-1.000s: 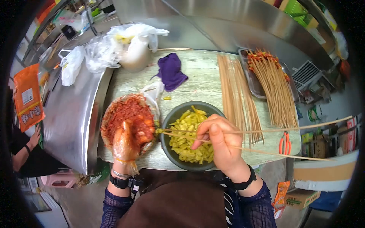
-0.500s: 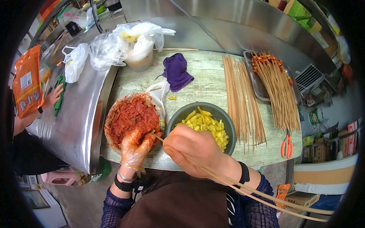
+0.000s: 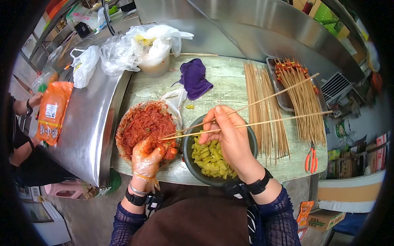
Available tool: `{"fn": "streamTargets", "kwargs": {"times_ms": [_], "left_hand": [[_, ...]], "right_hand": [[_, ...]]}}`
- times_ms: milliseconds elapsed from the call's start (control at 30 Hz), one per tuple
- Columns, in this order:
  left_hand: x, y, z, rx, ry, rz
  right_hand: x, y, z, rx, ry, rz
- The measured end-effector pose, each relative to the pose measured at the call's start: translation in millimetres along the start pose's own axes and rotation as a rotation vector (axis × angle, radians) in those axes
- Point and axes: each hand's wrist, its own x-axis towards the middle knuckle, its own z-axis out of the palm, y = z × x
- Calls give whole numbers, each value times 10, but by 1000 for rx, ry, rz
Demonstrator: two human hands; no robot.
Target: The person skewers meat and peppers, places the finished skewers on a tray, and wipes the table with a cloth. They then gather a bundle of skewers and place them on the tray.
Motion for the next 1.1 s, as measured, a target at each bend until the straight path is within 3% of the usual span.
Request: {"fn": "streamTargets", "kwargs": {"times_ms": [233,433,533,633,833,1100], "left_hand": [[1,-34,7,37,23,61],[-2,28,53,-112,-33,-57],[-15,83,85,-190,-15,-111],[-8,52,13,-485,-82,-143],[24,-11,50,-165,32,-102],[45,-127,-23,-106,78,-37]], "right_hand": [[31,4,-95,-31,2,88],[47,-37,-117,-124,-29,88],[27,-60,-88,-186,-23,64],[16,-54,-73,-205,-22,51],[12,-35,-35,-191,-38,38],[-24,-4,-32,-155,-50,26]]}}
